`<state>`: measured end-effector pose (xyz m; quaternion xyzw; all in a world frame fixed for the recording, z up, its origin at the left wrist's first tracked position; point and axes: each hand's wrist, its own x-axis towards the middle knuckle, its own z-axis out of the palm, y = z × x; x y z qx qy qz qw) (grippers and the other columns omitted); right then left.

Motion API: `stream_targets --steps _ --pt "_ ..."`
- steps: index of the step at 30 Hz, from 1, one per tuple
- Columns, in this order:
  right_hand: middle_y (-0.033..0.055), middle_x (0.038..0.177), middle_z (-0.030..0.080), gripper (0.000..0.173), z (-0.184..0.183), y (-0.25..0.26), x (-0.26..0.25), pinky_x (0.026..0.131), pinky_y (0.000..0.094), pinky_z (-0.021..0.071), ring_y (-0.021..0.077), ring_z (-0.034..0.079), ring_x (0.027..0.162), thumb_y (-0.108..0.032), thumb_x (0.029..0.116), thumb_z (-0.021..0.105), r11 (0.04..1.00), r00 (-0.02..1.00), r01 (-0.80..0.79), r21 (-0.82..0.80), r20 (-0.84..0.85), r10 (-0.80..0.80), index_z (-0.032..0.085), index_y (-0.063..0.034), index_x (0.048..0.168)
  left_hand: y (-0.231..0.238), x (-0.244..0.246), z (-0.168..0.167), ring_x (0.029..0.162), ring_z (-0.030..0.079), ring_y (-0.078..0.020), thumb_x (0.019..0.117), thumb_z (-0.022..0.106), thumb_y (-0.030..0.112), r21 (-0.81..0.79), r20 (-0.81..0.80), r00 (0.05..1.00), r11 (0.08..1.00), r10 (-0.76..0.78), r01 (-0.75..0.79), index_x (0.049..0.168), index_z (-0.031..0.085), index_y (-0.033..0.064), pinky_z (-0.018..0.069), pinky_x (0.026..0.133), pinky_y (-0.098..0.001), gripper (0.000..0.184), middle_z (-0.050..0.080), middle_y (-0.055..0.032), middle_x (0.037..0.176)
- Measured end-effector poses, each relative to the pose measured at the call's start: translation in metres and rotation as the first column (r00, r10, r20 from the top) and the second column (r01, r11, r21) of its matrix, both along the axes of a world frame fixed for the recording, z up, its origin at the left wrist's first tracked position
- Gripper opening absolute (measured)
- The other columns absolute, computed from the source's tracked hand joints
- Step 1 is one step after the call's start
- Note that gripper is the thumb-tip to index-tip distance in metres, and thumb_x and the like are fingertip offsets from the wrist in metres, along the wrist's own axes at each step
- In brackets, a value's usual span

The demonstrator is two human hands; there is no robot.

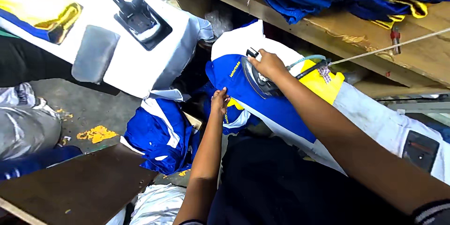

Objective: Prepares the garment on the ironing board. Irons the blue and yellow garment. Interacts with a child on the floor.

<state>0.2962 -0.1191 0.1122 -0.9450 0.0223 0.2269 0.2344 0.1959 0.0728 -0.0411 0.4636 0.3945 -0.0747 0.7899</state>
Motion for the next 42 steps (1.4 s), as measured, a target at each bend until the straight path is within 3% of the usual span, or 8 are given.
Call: stream_targets --steps 4,8,16,22,25,34,37,42 --pt "0.0302 0.111 0.069 0.060 -0.008 -0.047 -0.039 0.087 0.0703 0.0505 0.0508 0.067 0.105 -0.053 0.1054 0.052 0.975 0.975 0.223 -0.010 0.013 -0.223 0.056 -0.0064 0.143 0.007 0.005 0.009 0.064 0.054 -0.0082 0.1041 0.057 0.010 0.024 0.006 1.000 0.999 -0.023 0.023 0.096 0.046 0.0115 0.0520 0.064 -0.0249 0.013 0.053 -0.0006 0.082" --pt "0.0311 0.115 0.068 0.060 -0.009 -0.067 -0.034 0.090 0.0699 0.0492 0.0509 0.066 0.109 -0.053 0.1053 0.052 0.924 0.926 0.378 -0.050 0.034 -0.377 0.057 -0.0065 0.143 0.010 0.005 0.009 0.062 0.055 -0.0077 0.1048 0.055 0.008 -0.016 -0.008 0.999 0.999 -0.032 0.032 0.095 0.046 0.0114 0.0523 0.062 -0.0231 0.014 0.054 -0.0007 0.079" --pt "0.0281 0.132 0.064 0.063 -0.007 -0.033 0.042 0.101 0.0672 0.0462 0.0465 0.060 0.125 -0.053 0.1044 0.053 0.952 0.948 0.306 0.010 0.090 -0.306 0.055 -0.0040 0.145 0.011 0.007 0.006 0.060 0.054 -0.0078 0.1049 0.055 0.009 -0.059 -0.018 1.000 0.998 0.000 -0.001 0.096 0.046 0.0122 0.0524 0.060 -0.0235 0.014 0.054 -0.0002 0.078" --pt "0.0301 0.117 0.068 0.060 -0.007 -0.042 -0.016 0.092 0.0691 0.0496 0.0498 0.066 0.111 -0.053 0.1051 0.052 0.962 0.963 0.269 -0.034 0.012 -0.269 0.057 -0.0059 0.143 0.012 0.008 0.008 0.060 0.053 -0.0080 0.1056 0.054 0.009 -0.079 -0.030 1.000 0.997 0.003 -0.006 0.096 0.045 0.0117 0.0516 0.060 -0.0226 0.013 0.054 -0.0010 0.077" --pt "0.0268 0.110 0.070 0.059 -0.008 -0.040 -0.027 0.088 0.0674 0.0509 0.0471 0.068 0.105 -0.054 0.1043 0.054 0.975 0.976 0.216 -0.048 -0.019 -0.217 0.059 -0.0081 0.141 0.011 0.007 0.003 0.059 0.053 -0.0077 0.1053 0.055 0.009 -0.090 -0.034 0.999 0.996 0.013 -0.016 0.095 0.045 0.0124 0.0517 0.059 -0.0224 0.014 0.054 -0.0009 0.076" --pt "0.0240 0.132 0.065 0.061 -0.004 0.004 0.062 0.101 0.0636 0.0481 0.0413 0.062 0.125 -0.053 0.1056 0.050 0.990 0.989 0.141 0.009 0.043 -0.142 0.056 -0.0056 0.145 0.009 0.007 0.010 0.060 0.054 -0.0075 0.1054 0.055 0.012 -0.064 -0.018 1.000 0.998 -0.018 0.017 0.096 0.047 0.0132 0.0521 0.060 -0.0225 0.013 0.055 -0.0002 0.077" --pt "0.0250 0.128 0.066 0.061 -0.004 0.002 0.046 0.097 0.0642 0.0499 0.0428 0.064 0.120 -0.053 0.1058 0.050 0.995 0.994 0.102 0.007 0.029 -0.102 0.055 -0.0061 0.145 0.007 0.004 0.011 0.066 0.055 -0.0098 0.1039 0.059 0.015 -0.051 -0.011 0.998 0.997 -0.064 0.064 0.106 0.048 0.0122 0.0528 0.064 -0.0260 0.012 0.054 -0.0017 0.084" --pt "0.0276 0.112 0.070 0.059 -0.005 -0.033 -0.050 0.088 0.0682 0.0520 0.0482 0.068 0.106 -0.053 0.1052 0.052 1.000 0.998 0.006 -0.027 -0.061 -0.008 0.056 -0.0077 0.143 -0.001 0.004 0.014 0.073 0.055 -0.0107 0.1007 0.064 0.011 0.111 0.003 0.986 0.980 -0.167 0.165 0.116 0.049 0.0071 0.0526 0.068 -0.0290 0.022 0.054 -0.0042 0.094"
